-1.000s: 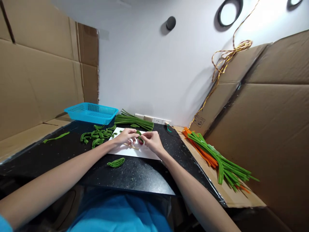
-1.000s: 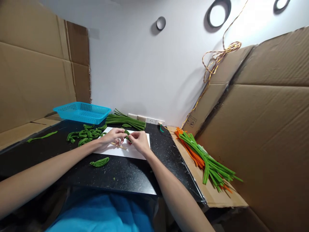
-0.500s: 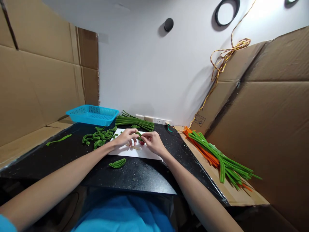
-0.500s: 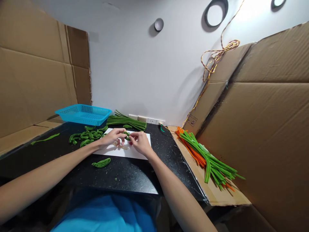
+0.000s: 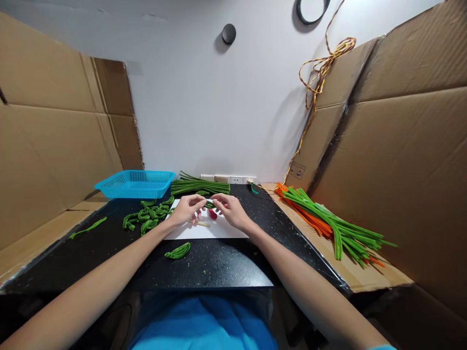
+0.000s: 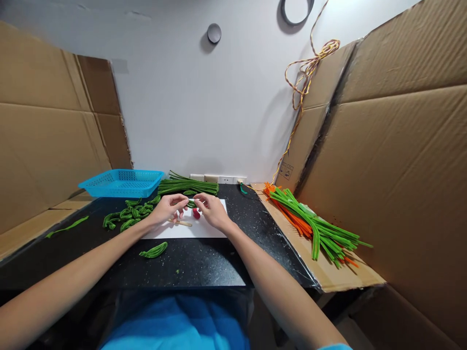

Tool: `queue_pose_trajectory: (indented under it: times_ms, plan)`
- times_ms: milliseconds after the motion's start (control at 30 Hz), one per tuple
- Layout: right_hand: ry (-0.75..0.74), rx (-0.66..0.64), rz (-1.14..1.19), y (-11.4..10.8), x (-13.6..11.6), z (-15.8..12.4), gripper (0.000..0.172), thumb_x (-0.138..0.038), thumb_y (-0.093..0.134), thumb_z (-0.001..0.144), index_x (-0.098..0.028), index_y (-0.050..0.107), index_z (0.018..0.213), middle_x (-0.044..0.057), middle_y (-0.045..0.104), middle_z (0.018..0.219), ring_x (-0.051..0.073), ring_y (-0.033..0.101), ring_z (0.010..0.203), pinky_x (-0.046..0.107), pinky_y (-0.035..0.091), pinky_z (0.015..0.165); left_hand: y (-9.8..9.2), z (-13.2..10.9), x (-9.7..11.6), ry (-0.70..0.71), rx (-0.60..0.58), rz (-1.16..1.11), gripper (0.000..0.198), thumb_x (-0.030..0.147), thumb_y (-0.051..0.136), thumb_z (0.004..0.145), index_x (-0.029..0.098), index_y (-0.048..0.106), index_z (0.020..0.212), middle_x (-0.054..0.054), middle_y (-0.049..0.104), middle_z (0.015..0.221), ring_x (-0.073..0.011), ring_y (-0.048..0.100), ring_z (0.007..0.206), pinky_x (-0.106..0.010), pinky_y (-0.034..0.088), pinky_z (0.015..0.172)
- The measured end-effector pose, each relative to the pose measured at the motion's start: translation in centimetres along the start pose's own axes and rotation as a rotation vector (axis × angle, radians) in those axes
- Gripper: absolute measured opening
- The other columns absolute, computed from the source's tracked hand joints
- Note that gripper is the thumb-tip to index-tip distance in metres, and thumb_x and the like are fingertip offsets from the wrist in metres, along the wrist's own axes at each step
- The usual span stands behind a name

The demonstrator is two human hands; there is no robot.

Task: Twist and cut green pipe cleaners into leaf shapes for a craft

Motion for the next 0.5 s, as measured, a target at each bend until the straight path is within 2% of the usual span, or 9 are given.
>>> queue_pose_trajectory:
  times_ms: [100,167,233,367,500]
  plan:
    - [0.024,-0.024,0.108,0.1,0.3,0.0,0.015,-0.022,0.066,0.093,-0.016,0.077,0.101,0.003,0.076,0.075,0.016,0.067,0.069,0.027,0.051,0.072,-0.1,0.1,0.0,-0.016,0.027,-0.038,0.054,0.063,0.080,0.078,0.014,0.069,0.096,-0.002,0.065,0.075,-0.0108,0.060,0.051,-0.019,0.046,0.035]
    - [0.044,-0.031,0.171,0.2,0.6,0.0,0.015,-0.027,0.070,0.090,-0.015,0.077,0.096,0.005,0.077,0.079,0.016,0.068,0.070,0.028,0.053,0.072,-0.2,0.1,0.0,-0.033,0.022,-0.064,0.056,0.065,0.080,0.077,0.013,0.067,0.093,-0.003,0.066,0.075,-0.0114,0.060,0.052,-0.019,0.046,0.035]
    - [0.062,-0.055,0.223,0.3,0.9,0.1,0.024,-0.037,0.071,0.090,-0.014,0.076,0.092,0.007,0.078,0.082,0.017,0.070,0.070,0.029,0.056,0.068,-0.2,0.0,0.0,-0.045,0.010,-0.090,0.057,0.066,0.082,0.075,0.013,0.066,0.091,-0.003,0.066,0.075,-0.0120,0.060,0.054,-0.020,0.046,0.035]
    - [0.101,-0.137,0.332,0.3,1.2,0.1,0.048,-0.059,0.070,0.088,-0.011,0.076,0.086,0.010,0.078,0.076,0.021,0.074,0.067,0.032,0.061,0.065,0.0,-0.3,0.3,-0.053,-0.008,-0.155,0.054,0.061,0.085,0.074,0.014,0.065,0.093,-0.003,0.066,0.075,-0.0116,0.061,0.058,-0.018,0.046,0.040]
    - [0.114,-0.068,0.364,-0.1,1.1,0.3,0.057,-0.067,0.071,0.085,-0.011,0.078,0.088,0.013,0.080,0.081,0.020,0.073,0.067,0.031,0.060,0.064,0.3,-0.5,0.7,-0.083,-0.040,-0.222,0.053,0.058,0.086,0.074,0.013,0.066,0.094,-0.005,0.068,0.078,-0.0118,0.062,0.063,-0.018,0.046,0.043]
Point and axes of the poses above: each hand's wrist, its own z-axis towards the middle knuckle, its own y-axis out of the palm, x = y × z, the point moved 2 cm from there along z, towards the middle knuckle
